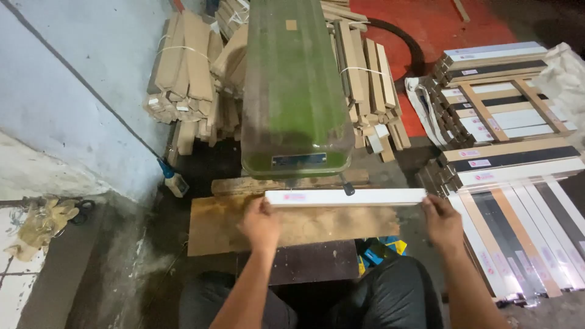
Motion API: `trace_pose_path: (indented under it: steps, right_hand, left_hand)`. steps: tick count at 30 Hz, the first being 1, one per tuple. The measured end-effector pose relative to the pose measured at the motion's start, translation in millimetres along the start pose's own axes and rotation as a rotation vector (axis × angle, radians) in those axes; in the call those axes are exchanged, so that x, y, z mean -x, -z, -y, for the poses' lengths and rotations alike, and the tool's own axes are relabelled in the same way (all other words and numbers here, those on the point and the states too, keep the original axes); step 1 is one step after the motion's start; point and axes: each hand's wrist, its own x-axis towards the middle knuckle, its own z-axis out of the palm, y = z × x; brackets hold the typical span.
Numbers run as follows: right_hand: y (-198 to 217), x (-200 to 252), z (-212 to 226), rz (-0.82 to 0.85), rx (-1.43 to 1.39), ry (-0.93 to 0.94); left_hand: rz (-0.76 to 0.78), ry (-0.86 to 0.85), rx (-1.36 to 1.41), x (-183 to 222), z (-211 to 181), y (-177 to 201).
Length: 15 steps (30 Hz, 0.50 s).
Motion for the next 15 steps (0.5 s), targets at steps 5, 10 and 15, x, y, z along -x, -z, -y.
trace_pose_path:
  steps: [5,10,15]
  right_hand:
    - [-41,60,50,0.014,-0.125,0.184]
    - [-86,103,103,0.084,-0.059,0.245]
    - [-144,84,85,0.179,-0.029,0.237]
  left_hand:
    - [-0.087,0.022,-0.041,-54,77,29]
    - [-0.275,-0.018,-0.118,-95,138,72]
    - [-0.296,0.005,-0.071,-116,165,99]
